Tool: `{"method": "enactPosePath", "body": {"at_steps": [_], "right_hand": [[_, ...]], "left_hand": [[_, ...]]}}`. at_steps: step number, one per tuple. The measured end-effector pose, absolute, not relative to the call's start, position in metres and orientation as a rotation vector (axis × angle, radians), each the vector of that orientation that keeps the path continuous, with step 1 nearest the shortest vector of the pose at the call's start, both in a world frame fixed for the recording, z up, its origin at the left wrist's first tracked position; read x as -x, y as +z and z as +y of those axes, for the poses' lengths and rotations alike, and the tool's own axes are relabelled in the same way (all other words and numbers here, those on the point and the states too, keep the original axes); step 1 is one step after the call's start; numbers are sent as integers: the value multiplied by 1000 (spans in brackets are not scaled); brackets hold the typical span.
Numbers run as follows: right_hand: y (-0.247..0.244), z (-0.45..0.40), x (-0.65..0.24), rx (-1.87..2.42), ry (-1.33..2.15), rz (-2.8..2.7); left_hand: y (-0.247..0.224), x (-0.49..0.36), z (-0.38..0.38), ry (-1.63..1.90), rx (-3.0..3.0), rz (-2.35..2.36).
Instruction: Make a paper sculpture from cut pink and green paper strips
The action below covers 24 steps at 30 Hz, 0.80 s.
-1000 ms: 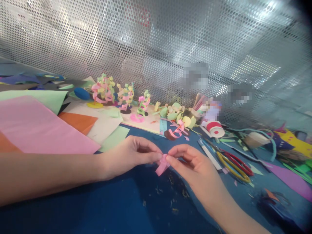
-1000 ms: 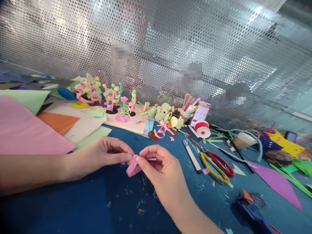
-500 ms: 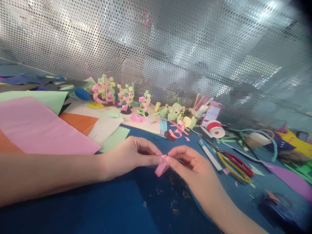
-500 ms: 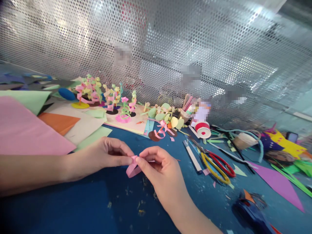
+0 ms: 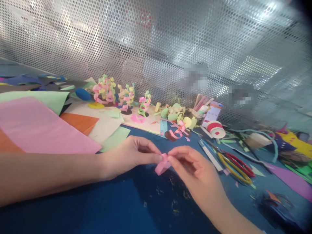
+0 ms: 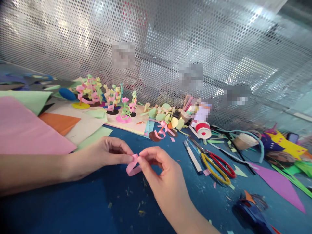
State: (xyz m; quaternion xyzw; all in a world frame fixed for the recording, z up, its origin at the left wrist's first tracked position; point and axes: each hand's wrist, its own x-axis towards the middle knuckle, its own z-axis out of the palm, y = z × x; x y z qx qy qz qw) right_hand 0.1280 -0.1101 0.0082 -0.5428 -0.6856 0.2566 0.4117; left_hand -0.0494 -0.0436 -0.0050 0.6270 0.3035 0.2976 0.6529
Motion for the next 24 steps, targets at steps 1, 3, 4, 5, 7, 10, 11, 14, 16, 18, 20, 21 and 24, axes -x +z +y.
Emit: {"method": "enactPosePath", "body": {"at_steps": [1,3,4,5,7,10,11,14,16,18,20,21,24], "right_hand": [[7,-110,-128,1329,484,-1811],[6,-111,-129,1241,133,-1974],[5,-111,-129,1202,-11,-2034],[4,-111,-129,1170,-115,-2082],[3,-112,-130,1132,-225,-2145],[1,-113,-132,1089,-297,-2210],[1,-114,-133,1077,-309,-2220],[3,-116,-133,1061,-285,-2204],[4,-116,-132,1101,-216,-2144],[5,-115,-130,1171,-106,-2058],[4,-115,-129,1248,77,-1966],[4,-114,-128,1283,202,-1911],[3,-114,-126,1350,607,-1728]], "left_hand": [[-4,49,-43,688,-1405,680],[-4,49,-43,698,-1375,661],[-3,49,-43,698,-1367,656],[-3,49,-43,699,-1363,657],[-3,49,-43,699,-1357,674],[-3,50,-43,704,-1356,693],[-3,50,-43,699,-1358,687],[-4,50,-43,667,-1364,652],[-6,50,-43,655,-1375,627],[-7,50,-42,655,-1394,609],[-8,51,-41,653,-1408,593],[-9,51,-41,647,-1409,589],[-7,52,-42,630,-1410,602]]}}
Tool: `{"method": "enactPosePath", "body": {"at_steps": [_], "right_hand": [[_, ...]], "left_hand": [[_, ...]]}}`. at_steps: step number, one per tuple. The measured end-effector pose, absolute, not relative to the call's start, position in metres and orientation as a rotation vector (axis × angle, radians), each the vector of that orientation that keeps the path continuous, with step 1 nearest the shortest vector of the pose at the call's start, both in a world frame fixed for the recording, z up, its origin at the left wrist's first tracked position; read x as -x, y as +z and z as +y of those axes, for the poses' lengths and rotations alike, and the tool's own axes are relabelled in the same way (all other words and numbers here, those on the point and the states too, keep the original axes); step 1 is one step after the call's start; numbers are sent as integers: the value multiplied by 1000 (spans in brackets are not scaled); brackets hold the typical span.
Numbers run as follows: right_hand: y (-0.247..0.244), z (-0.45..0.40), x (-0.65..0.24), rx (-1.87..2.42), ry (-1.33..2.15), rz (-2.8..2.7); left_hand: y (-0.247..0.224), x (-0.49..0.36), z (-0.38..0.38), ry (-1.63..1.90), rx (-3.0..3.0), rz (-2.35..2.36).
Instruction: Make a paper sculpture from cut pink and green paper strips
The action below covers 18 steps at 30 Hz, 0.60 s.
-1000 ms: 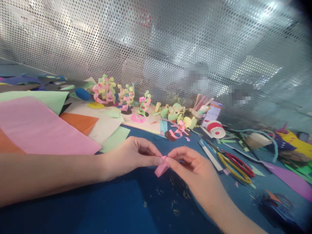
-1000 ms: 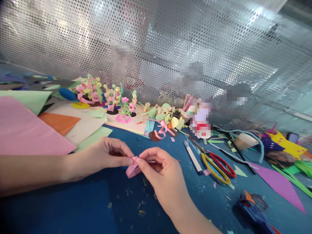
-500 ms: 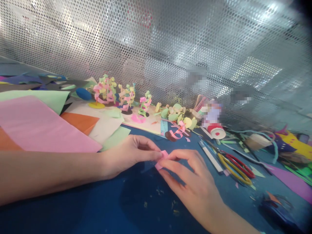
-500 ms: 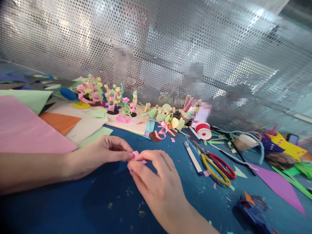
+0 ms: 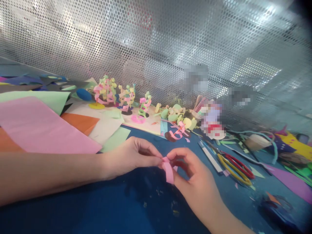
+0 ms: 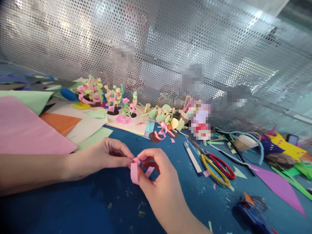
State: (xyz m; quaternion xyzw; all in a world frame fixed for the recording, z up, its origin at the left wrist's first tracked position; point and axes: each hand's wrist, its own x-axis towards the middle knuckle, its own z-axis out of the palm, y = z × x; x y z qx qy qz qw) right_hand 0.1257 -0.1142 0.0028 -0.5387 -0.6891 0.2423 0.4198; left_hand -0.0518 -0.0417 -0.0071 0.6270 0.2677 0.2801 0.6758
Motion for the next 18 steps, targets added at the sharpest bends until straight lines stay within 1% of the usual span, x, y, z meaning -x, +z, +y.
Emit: {"method": "enactPosePath", "body": {"at_steps": [3,9,12,18], "right_hand": [[4,-114,-124,1354,852,-1584],[7,-109,-124,1359,1071,-1479],[8,-107,-125,1357,1111,-1478],[9,-108,-126,1381,1021,-1531]], "left_hand": [[-6,52,-42,633,-1443,629],[-8,51,-43,611,-1471,593],[-10,50,-42,625,-1510,624],[-9,51,-43,612,-1607,677]]}}
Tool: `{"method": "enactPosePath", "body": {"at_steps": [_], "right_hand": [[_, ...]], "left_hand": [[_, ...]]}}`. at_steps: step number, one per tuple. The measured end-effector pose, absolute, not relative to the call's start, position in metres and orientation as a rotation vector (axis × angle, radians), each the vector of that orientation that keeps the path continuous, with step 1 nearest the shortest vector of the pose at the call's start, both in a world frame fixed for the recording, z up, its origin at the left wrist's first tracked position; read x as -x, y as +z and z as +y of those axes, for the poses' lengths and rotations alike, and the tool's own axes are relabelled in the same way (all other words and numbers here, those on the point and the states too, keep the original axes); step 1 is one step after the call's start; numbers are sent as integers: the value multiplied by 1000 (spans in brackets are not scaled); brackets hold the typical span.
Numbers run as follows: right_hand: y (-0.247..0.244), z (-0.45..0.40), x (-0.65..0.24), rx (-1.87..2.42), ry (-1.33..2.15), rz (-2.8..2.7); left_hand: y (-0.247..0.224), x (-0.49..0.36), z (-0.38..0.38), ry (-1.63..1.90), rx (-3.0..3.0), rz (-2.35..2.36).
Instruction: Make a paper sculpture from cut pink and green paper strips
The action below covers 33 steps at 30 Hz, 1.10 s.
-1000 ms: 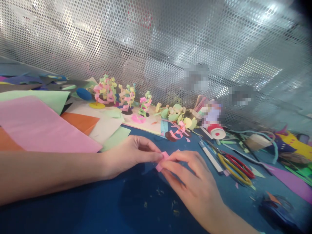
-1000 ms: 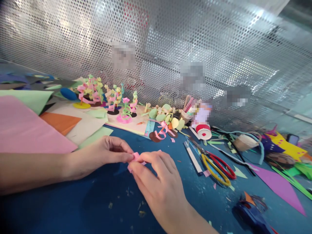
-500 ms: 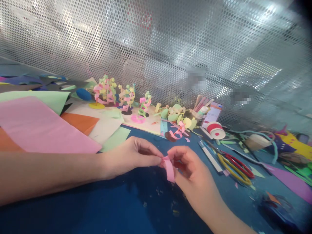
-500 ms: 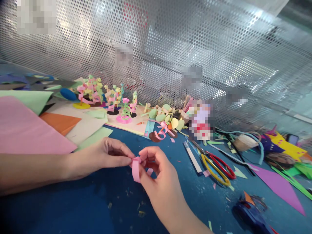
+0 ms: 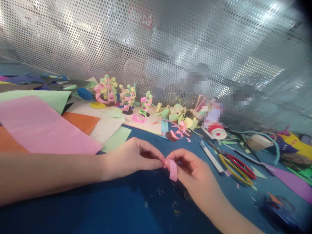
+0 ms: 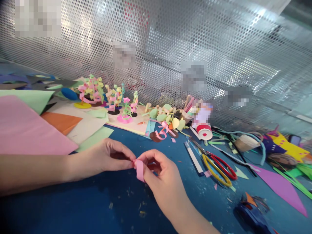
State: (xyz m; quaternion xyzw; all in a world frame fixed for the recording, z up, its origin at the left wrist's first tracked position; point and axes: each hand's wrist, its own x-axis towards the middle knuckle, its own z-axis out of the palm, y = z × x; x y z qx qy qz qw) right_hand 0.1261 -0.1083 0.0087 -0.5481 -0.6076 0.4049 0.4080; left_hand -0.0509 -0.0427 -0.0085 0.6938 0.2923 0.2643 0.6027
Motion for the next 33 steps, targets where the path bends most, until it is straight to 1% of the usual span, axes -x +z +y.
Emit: {"method": "enactPosePath", "body": {"at_steps": [9,18,26,33], "right_hand": [[8,-108,-126,1454,1062,-1461],[9,-107,-126,1414,1180,-1379],[8,-106,-126,1379,1203,-1329],[7,-108,-125,1395,1184,-1298]], "left_hand": [[-6,51,-44,543,-1734,732],[-7,52,-46,576,-1796,738],[-4,51,-48,637,-1820,712],[-3,50,-48,650,-1728,686]]}}
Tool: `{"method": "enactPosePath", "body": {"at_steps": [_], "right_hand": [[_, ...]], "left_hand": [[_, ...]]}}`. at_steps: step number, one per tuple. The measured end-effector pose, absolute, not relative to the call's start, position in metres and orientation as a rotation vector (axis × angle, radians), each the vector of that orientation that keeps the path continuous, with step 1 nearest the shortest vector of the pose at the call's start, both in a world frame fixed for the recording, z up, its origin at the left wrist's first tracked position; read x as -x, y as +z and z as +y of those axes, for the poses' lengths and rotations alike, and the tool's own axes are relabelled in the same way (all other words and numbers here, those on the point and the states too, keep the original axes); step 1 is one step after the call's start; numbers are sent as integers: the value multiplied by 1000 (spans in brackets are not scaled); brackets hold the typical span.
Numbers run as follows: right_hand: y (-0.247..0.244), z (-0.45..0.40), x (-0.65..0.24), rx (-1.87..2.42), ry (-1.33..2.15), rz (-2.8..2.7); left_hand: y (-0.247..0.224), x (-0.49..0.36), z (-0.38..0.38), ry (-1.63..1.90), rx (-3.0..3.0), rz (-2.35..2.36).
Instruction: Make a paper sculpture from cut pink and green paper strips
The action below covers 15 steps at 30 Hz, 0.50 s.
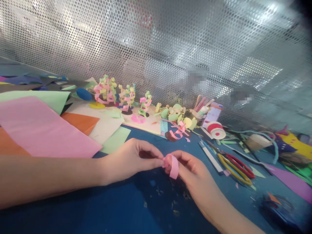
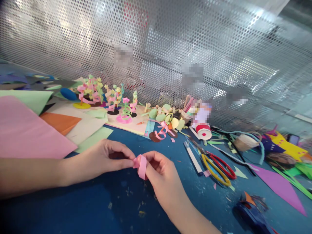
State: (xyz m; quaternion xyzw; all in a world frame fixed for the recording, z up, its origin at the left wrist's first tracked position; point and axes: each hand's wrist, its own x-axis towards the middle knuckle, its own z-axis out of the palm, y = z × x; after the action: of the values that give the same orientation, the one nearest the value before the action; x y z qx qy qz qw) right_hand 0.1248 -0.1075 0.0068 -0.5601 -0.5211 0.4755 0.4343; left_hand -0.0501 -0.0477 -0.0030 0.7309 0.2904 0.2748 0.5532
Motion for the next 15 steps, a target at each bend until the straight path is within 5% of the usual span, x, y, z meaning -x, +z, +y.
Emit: {"method": "enactPosePath", "body": {"at_steps": [9,15], "right_hand": [[14,-106,-125,1443,1125,-1389],[26,-103,-143,1420,1726,-1355]], "left_hand": [[-5,49,-47,664,-1740,731],[-4,50,-44,687,-1661,797]]}}
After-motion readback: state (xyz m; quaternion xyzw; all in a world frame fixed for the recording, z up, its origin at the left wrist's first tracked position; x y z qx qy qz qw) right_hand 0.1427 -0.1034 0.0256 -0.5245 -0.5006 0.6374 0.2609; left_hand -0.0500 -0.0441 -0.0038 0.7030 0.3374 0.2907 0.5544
